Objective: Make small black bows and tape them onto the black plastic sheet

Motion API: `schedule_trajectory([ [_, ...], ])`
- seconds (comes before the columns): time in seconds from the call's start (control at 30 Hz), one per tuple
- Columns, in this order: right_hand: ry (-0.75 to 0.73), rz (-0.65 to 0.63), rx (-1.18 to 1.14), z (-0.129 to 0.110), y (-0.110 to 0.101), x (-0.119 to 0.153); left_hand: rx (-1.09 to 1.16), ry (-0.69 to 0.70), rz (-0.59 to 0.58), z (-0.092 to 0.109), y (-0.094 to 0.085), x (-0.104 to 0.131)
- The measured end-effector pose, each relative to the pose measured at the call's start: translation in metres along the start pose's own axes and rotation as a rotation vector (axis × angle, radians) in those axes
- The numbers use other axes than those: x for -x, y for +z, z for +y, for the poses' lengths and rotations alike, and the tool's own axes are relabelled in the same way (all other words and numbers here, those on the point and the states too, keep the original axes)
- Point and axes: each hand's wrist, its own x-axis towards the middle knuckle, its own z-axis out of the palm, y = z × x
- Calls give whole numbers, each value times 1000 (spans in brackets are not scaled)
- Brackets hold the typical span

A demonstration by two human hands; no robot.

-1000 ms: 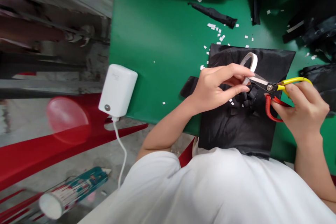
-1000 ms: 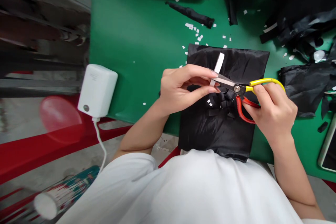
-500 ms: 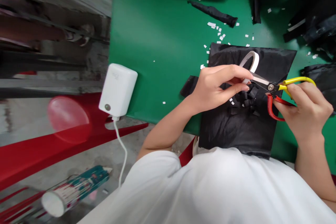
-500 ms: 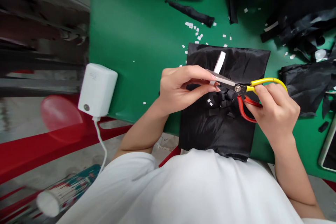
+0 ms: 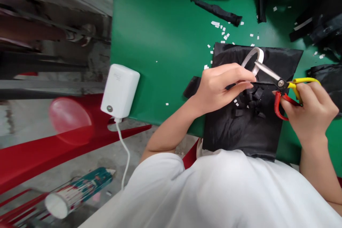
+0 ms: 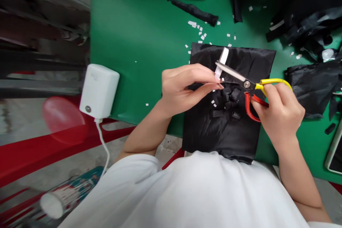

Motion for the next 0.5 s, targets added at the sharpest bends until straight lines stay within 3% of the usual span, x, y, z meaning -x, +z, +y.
schedule_trajectory([
  [0.23, 158, -72, 21, 11, 1, -1, -521, -153, -25, -16, -3, 8],
  [0.5, 222, -135, 40, 9, 3, 1, -587, -246, -177, -20, -1, 10],
])
